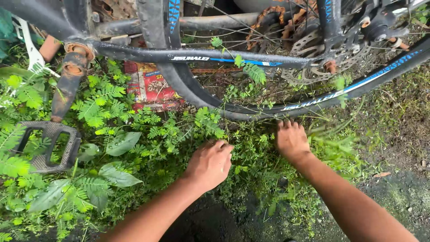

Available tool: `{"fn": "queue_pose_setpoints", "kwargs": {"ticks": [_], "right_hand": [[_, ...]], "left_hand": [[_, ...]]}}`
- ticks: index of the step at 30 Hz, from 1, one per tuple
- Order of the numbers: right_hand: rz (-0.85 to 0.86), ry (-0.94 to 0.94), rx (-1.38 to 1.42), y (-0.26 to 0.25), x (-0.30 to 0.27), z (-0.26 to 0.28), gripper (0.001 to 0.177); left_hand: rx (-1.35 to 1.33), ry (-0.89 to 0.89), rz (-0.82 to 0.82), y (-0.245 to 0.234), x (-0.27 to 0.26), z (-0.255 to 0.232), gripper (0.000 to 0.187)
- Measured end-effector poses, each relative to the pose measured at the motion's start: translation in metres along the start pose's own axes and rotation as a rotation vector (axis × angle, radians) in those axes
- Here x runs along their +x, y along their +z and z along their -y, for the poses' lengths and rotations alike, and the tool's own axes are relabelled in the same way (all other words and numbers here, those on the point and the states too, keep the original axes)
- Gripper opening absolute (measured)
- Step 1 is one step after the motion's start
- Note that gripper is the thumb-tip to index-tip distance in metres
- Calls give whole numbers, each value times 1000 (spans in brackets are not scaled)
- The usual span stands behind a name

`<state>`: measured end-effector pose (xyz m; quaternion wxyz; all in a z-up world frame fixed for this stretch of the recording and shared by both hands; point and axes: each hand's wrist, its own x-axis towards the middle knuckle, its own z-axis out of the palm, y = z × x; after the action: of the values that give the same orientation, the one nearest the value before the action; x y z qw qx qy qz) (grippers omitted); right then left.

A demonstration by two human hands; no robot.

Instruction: Weeding small plants and grass growing around a parked bicycle in an outdoor area.

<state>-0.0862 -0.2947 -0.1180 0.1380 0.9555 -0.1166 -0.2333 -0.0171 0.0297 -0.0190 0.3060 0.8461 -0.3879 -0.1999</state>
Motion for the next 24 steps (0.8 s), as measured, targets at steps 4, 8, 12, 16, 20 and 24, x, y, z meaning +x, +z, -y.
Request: {"fn": "queue_pose_setpoints", "kwargs": {"ticks": [4,8,12,16,20,24], "right_hand": [[100,81,219,-8,-15,5,38],[47,76,309,-32,-26,8,36],[266,128,279,-98,-43,22,59],[288,59,255,-38,-34,11,35],[142,75,364,-28,-38,9,34],[133,77,351,-30,-39,13,34]], "left_hand": [[-19,-14,-4,-6,-2,-7,33],[-40,-29,-3,-5,0,-11,28],[32,52,-83,0,-1,-11,27],[35,43,-78,-1,-2,-13,26],[18,-3,-1,-4,-4,-13,26],[67,34,-57,-10,-9,-12,23]]}}
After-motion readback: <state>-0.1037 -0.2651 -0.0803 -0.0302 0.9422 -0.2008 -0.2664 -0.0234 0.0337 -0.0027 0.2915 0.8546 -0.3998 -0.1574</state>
